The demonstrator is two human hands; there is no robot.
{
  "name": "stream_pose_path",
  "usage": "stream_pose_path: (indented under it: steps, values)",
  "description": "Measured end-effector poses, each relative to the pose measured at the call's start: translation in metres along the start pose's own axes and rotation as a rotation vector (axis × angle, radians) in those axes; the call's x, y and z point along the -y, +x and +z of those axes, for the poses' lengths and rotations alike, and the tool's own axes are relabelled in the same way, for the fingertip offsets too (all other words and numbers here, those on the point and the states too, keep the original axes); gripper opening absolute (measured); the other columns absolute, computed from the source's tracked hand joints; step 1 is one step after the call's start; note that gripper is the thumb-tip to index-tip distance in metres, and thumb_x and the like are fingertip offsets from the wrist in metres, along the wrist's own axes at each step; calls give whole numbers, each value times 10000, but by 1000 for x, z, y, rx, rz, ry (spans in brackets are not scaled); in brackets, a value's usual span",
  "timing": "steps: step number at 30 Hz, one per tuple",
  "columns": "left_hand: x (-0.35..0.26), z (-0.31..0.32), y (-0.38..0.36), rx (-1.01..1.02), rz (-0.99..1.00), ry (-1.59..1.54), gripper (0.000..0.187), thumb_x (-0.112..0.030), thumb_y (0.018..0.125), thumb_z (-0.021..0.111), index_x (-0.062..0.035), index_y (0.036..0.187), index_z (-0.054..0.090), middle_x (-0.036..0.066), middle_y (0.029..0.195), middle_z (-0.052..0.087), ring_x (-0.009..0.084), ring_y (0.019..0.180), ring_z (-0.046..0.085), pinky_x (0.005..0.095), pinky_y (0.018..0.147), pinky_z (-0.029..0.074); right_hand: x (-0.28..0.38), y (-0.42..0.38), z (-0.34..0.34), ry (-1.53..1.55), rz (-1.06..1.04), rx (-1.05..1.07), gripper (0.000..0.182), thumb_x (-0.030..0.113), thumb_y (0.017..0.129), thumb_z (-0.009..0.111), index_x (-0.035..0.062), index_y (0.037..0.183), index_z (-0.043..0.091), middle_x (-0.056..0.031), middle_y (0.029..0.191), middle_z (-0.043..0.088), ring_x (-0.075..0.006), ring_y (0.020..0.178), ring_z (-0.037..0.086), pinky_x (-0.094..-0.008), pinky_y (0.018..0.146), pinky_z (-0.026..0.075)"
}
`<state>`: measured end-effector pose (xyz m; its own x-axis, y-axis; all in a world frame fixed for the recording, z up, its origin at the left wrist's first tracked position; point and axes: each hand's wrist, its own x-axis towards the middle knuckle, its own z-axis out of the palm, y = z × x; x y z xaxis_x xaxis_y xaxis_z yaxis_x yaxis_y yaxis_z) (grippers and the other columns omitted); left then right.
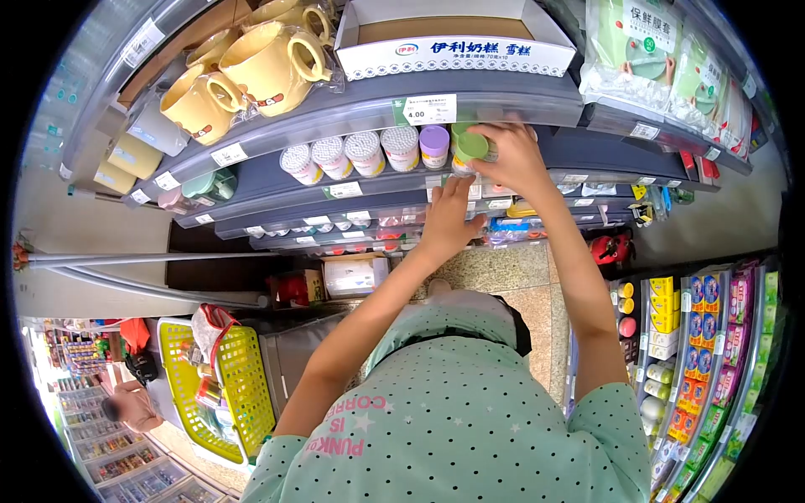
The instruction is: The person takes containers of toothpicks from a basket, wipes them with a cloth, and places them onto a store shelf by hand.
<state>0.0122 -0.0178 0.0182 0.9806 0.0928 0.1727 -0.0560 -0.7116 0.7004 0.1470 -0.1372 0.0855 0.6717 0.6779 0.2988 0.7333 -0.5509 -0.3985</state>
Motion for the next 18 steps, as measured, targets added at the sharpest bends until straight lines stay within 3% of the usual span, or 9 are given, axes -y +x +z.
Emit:
stream_pose_path:
  steps: [4,6,15,18]
  values:
    - [6,2,7,-20,28,-4,702,-170,788,769,-10,1403,470,188,1335,514,437,1194,487,502,1019,402,-5,3,8,-70,-58,-90,515,305,698,798,145,1182,723,-122,1172,708,-348,1127,595,-489,1034,413]
    - [5,2,10,-37,33,17,716,-157,764,790,-29,1395,477,156,1353,487,431,1190,487,524,965,466,-8,5,12,-78,-64,-88,528,309,701,800,148,1197,720,-133,1184,702,-352,1151,584,-493,1049,402]
    - [0,2,15,-17,-15,67,755,-159,767,795,-2,1423,456,148,1402,423,423,1231,461,522,979,468,-11,9,19,-83,-52,-103,560,310,708,796,159,1238,696,-142,1259,666,-382,1271,511,-547,1110,327]
    - [-1,2,14,-14,-36,29,742,-149,761,796,-7,1413,471,183,1386,460,453,1222,453,512,1034,424,-12,10,20,-59,-34,-80,558,301,709,788,159,1239,693,-138,1286,654,-387,1300,492,-567,1126,305]
